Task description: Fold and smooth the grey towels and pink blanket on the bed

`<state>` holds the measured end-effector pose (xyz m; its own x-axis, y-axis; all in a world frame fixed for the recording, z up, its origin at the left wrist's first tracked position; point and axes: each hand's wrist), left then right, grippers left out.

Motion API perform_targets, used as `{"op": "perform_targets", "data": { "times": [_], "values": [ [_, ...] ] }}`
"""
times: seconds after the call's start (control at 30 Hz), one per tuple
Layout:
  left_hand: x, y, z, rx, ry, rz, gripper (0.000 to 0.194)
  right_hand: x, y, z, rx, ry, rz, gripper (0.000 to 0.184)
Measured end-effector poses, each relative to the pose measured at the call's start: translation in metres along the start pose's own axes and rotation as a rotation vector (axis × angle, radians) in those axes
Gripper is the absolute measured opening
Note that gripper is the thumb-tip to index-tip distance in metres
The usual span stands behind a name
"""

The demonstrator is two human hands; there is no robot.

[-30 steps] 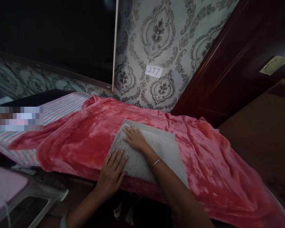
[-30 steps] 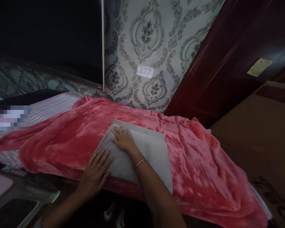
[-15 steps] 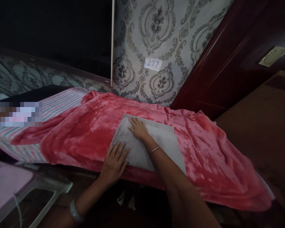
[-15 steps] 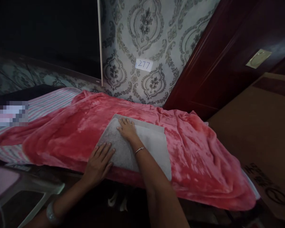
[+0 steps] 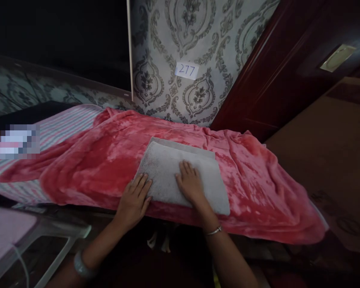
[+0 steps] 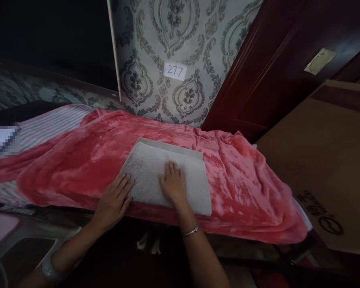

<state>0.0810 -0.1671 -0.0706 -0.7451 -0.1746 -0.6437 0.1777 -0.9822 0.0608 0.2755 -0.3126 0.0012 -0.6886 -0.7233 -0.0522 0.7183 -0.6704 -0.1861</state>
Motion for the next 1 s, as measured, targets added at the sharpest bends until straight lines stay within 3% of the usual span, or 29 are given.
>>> {"op": "perform_targets", "data": {
  "times": [0.1,0.2,0.33,0.43,0.77,0.9,1.0],
  "values": [
    [0.000,0.001,0.000,0.039,-0.014,0.033,0.049,0.013,0.024,0.007,0.058,0.025,-0.135,0.061],
    [0.000,0.002,-0.003,0.076,-0.019,0.071,0.050,0.034,0.013,0.006,0.047,0.063,-0.155,0.059],
    [0.000,-0.002,-0.005,0.091,-0.011,0.051,0.049,0.053,-0.024,-0.007,-0.047,0.028,0.150,0.058],
    [-0.001,-0.009,-0.005,0.083,0.015,0.005,0.050,0.056,-0.025,-0.015,-0.086,0.012,0.261,0.062],
    [-0.008,-0.017,-0.001,0.066,0.084,-0.039,0.048,0.091,0.085,-0.012,-0.004,0.170,-0.282,0.059],
    [-0.039,-0.023,0.009,0.077,0.055,0.016,0.043,0.085,0.092,0.000,-0.016,0.157,-0.388,0.058],
    [-0.086,-0.021,0.004,0.121,-0.062,0.031,0.050,0.053,0.075,0.016,-0.054,0.159,-0.275,0.058]
  ]
}}
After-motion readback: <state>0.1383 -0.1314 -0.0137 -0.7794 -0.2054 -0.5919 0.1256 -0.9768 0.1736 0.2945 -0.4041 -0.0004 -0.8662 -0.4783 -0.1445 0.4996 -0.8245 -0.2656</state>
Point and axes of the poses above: each hand's wrist, its own x-axis away from the middle knuckle, its own z-axis out of the back of the hand, y = z × x, and after that the axes turned 2 degrees about y, right-handed
